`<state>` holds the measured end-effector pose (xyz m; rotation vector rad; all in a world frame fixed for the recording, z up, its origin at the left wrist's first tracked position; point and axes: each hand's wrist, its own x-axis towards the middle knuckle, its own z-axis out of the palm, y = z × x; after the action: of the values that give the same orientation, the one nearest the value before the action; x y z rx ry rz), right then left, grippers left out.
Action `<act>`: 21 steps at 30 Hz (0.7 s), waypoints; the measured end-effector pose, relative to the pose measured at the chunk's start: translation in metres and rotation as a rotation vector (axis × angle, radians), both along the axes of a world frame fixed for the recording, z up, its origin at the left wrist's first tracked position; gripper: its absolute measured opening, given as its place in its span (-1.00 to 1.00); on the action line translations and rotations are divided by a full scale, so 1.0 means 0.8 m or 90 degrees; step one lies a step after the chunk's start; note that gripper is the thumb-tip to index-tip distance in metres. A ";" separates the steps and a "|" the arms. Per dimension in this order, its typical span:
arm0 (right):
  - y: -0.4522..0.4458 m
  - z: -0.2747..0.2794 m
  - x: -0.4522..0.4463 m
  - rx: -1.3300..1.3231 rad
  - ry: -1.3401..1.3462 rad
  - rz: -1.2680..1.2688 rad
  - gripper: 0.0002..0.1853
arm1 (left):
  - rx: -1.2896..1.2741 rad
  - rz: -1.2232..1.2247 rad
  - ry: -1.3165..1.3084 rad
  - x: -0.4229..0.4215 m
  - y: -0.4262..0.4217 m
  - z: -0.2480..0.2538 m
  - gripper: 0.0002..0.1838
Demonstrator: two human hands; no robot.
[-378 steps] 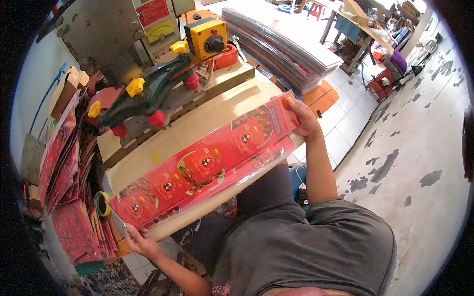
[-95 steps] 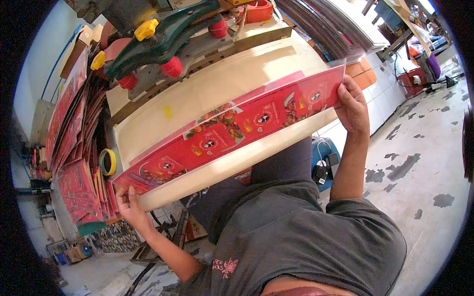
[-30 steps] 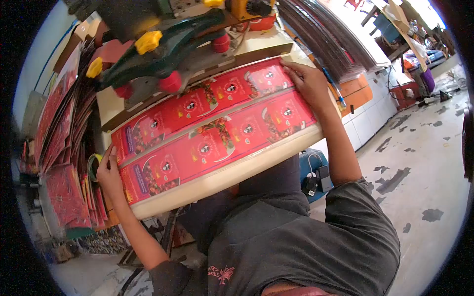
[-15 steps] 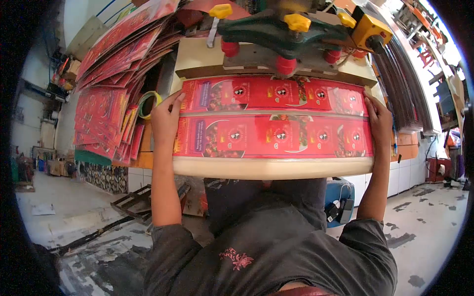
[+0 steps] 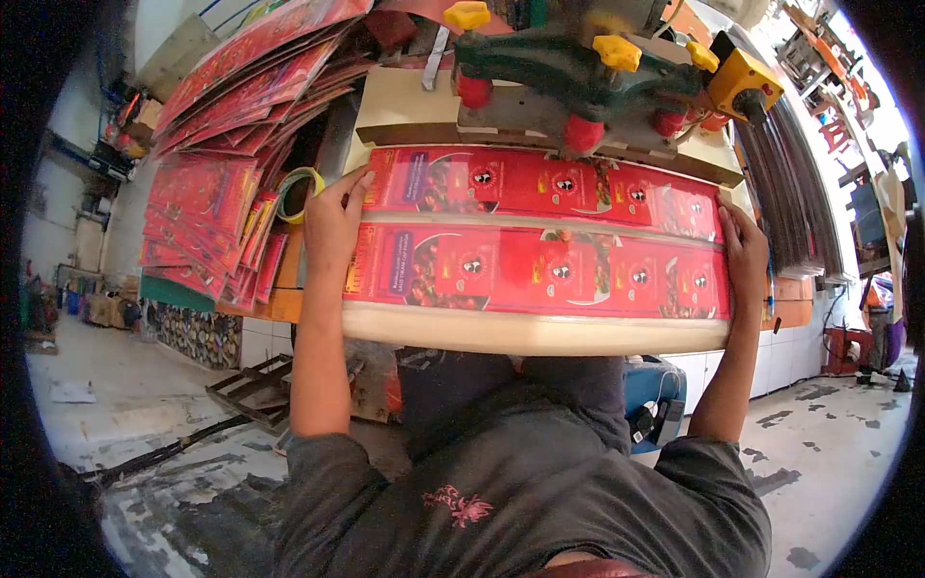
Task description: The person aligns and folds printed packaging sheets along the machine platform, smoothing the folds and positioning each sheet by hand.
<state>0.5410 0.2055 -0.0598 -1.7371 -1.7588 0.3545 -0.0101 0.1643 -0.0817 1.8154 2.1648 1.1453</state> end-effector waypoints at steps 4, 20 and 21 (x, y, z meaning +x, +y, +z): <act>0.004 -0.007 0.006 0.022 0.001 0.011 -0.65 | 0.004 -0.002 0.014 0.004 0.000 0.004 -0.66; 0.002 -0.012 0.011 0.015 0.057 -0.001 -0.66 | -0.060 -0.028 0.002 0.001 -0.004 0.006 -0.60; 0.009 -0.029 0.022 0.057 0.044 0.004 -0.66 | -0.065 -0.029 0.002 -0.006 0.000 -0.002 -0.59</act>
<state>0.5589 0.2126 -0.0826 -1.6366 -1.7053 0.3298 -0.0149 0.1640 -0.0834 1.8148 2.1309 1.0032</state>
